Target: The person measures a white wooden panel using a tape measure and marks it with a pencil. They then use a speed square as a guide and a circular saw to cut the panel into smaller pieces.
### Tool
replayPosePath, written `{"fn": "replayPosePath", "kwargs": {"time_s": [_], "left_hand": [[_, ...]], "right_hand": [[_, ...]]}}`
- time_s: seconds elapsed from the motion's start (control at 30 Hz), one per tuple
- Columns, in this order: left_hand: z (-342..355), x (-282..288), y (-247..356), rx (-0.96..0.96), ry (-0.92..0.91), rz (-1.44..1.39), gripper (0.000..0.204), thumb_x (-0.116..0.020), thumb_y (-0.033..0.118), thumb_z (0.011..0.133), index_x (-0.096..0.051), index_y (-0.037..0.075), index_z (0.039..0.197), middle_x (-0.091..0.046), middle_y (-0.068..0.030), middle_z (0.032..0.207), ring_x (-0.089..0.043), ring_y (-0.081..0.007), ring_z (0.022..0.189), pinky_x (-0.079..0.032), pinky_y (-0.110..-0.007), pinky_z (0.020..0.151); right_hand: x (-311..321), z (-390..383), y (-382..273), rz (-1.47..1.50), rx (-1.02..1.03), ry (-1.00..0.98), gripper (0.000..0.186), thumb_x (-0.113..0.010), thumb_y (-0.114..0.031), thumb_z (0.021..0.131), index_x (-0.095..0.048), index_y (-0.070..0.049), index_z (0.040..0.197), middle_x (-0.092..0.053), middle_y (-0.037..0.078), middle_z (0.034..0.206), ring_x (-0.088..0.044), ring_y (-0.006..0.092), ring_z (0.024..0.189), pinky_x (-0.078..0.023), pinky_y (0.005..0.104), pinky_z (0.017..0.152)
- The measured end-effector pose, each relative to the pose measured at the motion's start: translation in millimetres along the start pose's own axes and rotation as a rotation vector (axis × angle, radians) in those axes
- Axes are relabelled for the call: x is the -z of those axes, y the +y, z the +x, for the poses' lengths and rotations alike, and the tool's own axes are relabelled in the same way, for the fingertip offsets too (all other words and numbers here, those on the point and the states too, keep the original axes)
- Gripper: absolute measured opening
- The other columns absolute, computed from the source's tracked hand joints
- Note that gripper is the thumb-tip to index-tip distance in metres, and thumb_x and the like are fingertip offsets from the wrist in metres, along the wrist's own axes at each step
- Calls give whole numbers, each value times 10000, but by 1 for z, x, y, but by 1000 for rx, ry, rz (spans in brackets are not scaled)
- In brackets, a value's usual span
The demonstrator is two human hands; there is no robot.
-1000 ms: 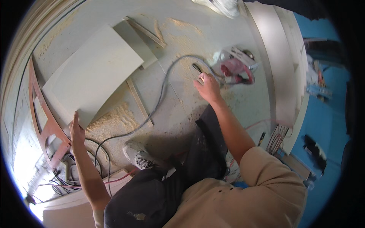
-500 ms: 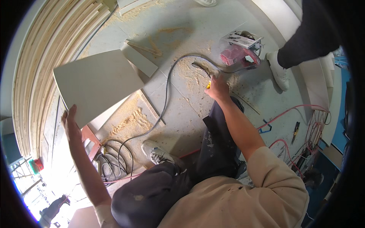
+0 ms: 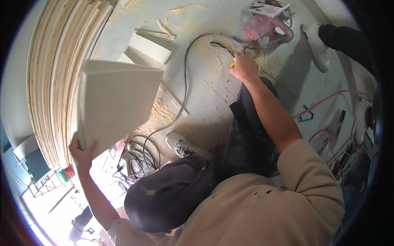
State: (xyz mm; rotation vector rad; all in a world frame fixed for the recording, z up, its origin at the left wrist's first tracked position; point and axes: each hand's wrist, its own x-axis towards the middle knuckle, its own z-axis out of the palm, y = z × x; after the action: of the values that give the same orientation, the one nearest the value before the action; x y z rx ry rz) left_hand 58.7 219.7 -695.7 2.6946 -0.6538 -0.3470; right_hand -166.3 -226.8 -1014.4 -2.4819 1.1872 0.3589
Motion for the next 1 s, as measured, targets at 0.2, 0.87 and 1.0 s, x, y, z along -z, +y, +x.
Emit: {"fn": "replayPosePath", "kwargs": {"time_s": [0.2, 0.87, 1.0], "left_hand": [[-15, -10, 8, 70, -235, 75, 442, -771, 76, 735, -606, 3, 1138, -686, -148, 975, -659, -241, 923, -499, -364, 848], [64, -12, 15, -292, -178, -98, 385, -787, 201, 747, -509, 37, 957, -655, -188, 816, -657, -403, 761, -531, -467, 680], [91, -2, 4, -323, -240, -138, 393, -759, 196, 769, -494, 15, 996, -643, -232, 807, -638, -445, 762, -506, -500, 673]], "right_hand": [[-2, 4, -1, -98, 66, -34, 463, -710, -249, 777, -574, -67, 1180, -585, 218, 1121, -658, 377, 977, -556, 472, 773], [224, -115, -132, 39, 69, 102, 650, -795, -394, 690, -597, -47, 1204, -648, 203, 1109, -627, 371, 1035, -504, 437, 871], [324, -107, -150, -32, 25, 291, 601, -794, -391, 690, -610, -51, 1151, -649, 202, 1058, -634, 369, 988, -507, 439, 832]]}}
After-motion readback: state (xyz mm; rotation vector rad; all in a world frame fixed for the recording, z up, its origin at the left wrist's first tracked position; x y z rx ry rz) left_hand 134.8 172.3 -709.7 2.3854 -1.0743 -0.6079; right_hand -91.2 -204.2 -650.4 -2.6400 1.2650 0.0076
